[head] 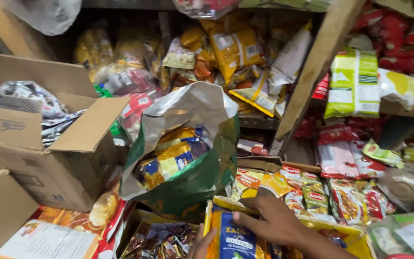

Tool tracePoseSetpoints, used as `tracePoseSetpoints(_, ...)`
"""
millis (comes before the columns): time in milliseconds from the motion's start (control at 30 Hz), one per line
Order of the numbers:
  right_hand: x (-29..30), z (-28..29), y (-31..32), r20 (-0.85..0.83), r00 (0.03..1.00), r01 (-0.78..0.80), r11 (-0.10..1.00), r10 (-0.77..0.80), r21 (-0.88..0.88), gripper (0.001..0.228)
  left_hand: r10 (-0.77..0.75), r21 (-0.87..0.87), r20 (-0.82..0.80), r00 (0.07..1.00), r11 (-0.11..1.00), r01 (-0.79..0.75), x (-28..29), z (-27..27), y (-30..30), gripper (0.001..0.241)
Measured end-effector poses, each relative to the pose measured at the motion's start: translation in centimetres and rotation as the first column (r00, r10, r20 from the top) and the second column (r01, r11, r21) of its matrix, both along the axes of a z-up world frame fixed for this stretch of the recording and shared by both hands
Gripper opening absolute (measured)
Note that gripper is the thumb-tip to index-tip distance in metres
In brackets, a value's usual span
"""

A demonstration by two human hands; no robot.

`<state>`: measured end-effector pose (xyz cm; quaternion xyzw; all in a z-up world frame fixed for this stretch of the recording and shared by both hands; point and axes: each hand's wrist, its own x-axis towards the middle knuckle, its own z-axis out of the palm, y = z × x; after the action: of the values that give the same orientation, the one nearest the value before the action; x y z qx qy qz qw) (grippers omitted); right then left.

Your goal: The recorder is organizing several packets of Zaira brand rice into a yellow crate and surrounding storage areas.

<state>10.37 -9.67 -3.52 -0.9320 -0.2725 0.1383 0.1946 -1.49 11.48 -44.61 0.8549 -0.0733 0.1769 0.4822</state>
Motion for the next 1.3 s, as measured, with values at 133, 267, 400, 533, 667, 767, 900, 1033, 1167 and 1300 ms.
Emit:
tracePoseSetpoints(133,0.2,-0.1,-0.9,0.006,0.998,-0.056,0.993,0.056,0.1,0.057,-0.137,-0.257,-0.14,0.981,0.962,0.097,7.8,-4.8,0.3,0.047)
tracePoseSetpoints(267,0.8,-1.7,-1.8,-0.003,0.994,-0.106,0.982,0.108,0.158,0.056,-0.14,-0.036,-0.104,0.985,0.99,0.137,1.8,13.0,0.0,0.065)
tracePoseSetpoints(400,2.7,-0.3,-2.1,0.005,0.999,-0.039,0.994,0.039,0.102,0.065,-0.05,-0.171,-0.173,0.984,0.985,0.02,2.0,22.5,-1.7,0.09)
tracePoseSetpoints(533,3.6,-0.1,-1.7,-0.014,0.991,-0.13,0.978,0.134,0.161,0.066,-0.305,-0.712,0.001,0.952,0.669,0.215,12.0,2.8,4.8,0.072)
tracePoseSetpoints(667,3.2,0.4,-0.8,0.016,0.944,-0.328,0.927,0.331,0.183,0.068,-0.408,-0.964,-0.075,0.91,0.265,0.039,5.1,-5.6,0.4,0.068)
tracePoseSetpoints(767,3.7,0.8,-0.1,-0.024,0.955,-0.285,0.938,0.295,0.196,0.074,-0.49,-0.984,-0.1,0.866,-0.081,-0.159,8.4,-10.0,0.7,0.066)
tracePoseSetpoints(900,4.2,0.1,0.0,-0.119,0.946,-0.262,0.929,0.3,0.261,0.069,-0.299,-0.979,-0.16,0.941,-0.074,-0.19,9.0,-8.2,0.5,0.05)
tracePoseSetpoints(1033,3.5,0.7,-0.2,-0.086,0.977,-0.173,0.958,0.197,0.231,0.067,-0.36,-0.96,-0.164,0.918,-0.155,-0.232,8.2,-1.1,-0.8,0.047)
tracePoseSetpoints(1167,4.1,-1.0,-0.2,-0.209,0.978,0.035,0.986,0.0,0.162,0.067,-0.143,-0.638,-0.129,0.981,0.769,0.028,0.4,21.9,-2.2,0.056)
tracePoseSetpoints(1300,3.9,-1.0,-1.6,-0.09,0.992,-0.06,0.971,0.083,0.233,0.067,0.195,-0.108,-0.02,0.981,0.975,-0.196,-2.2,33.3,-3.2,0.075)
